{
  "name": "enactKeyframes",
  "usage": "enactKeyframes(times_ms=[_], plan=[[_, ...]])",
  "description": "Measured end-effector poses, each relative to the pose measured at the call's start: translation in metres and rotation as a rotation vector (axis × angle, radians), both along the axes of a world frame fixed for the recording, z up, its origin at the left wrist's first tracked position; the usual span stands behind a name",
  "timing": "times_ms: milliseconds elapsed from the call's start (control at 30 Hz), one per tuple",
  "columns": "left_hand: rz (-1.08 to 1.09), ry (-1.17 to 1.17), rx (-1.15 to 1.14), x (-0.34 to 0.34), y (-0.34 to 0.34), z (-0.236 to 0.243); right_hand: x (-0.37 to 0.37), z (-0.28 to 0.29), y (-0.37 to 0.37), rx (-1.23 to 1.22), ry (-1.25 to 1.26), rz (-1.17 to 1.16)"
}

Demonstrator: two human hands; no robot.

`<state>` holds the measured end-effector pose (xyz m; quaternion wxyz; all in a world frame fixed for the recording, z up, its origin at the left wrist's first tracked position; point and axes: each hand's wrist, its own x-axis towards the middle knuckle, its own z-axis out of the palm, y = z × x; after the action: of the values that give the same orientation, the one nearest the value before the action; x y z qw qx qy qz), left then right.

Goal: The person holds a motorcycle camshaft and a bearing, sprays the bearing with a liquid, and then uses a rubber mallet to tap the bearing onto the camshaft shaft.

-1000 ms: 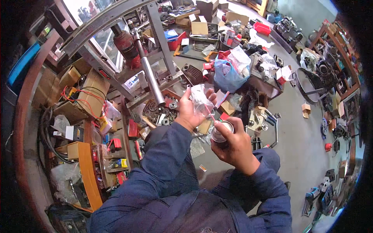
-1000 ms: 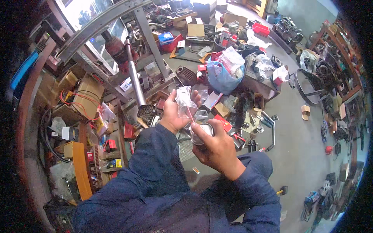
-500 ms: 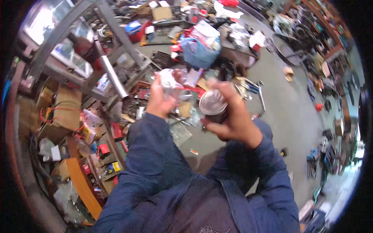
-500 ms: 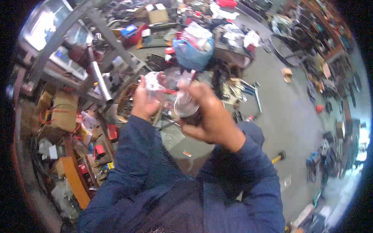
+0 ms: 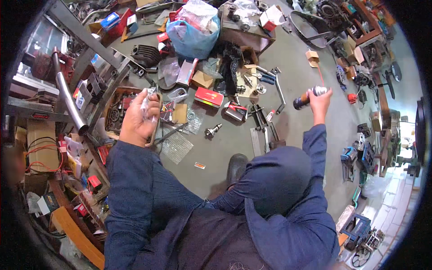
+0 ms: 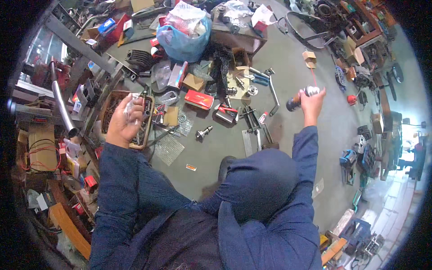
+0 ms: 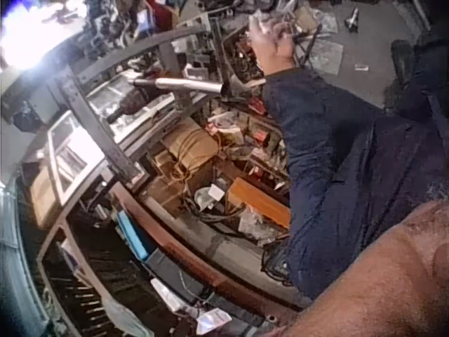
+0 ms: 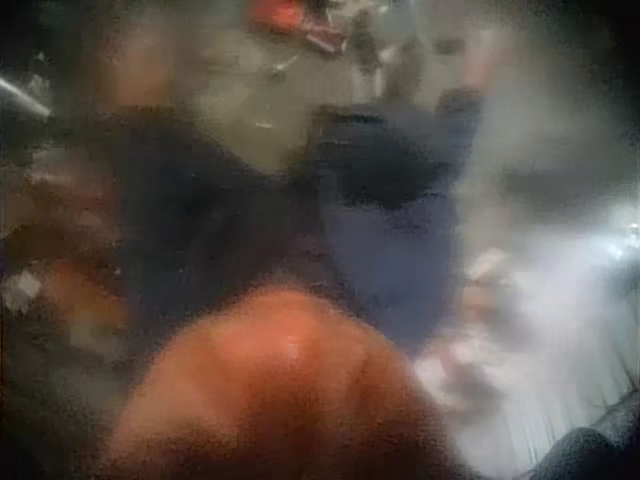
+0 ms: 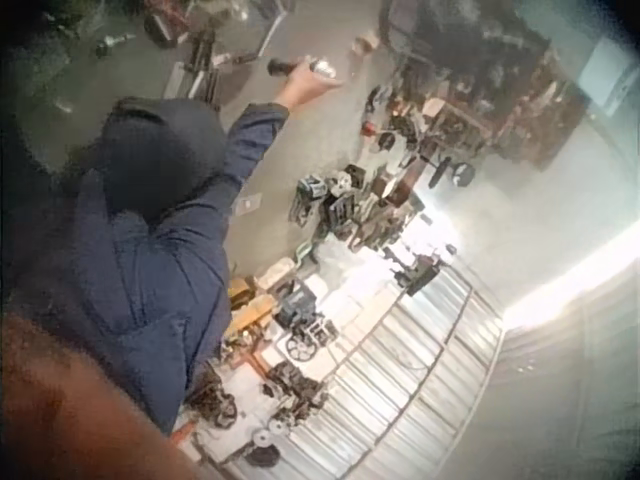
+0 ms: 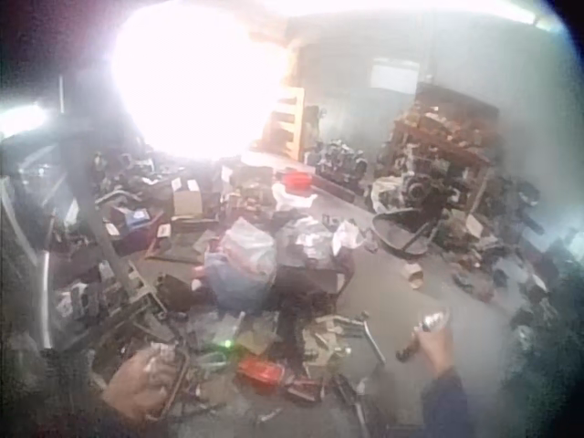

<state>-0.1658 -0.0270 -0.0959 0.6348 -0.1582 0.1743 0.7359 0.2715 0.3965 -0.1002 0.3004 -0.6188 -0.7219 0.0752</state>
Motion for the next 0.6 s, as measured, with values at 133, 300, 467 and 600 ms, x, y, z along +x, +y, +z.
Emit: enactKeyframes(times_ms=[133,300,467,600], plan=[[-0.004,0.238,-0.079,0.021,0.025,0.016,0.052,-0.091,0.013,-0.056,-0.018,-0.187],[0.128,0.492,-0.178,0.046,0.119,0.017,0.102,-0.148,0.022,-0.025,0.091,-0.330],[0.121,0.255,0.376,0.082,0.202,-0.006,0.041,-0.109,-0.012,-0.045,0.123,-0.454],[0.161,0.250,0.248,0.141,0.199,0.010,-0.053,0.044,-0.106,-0.660,0.502,0.646]])
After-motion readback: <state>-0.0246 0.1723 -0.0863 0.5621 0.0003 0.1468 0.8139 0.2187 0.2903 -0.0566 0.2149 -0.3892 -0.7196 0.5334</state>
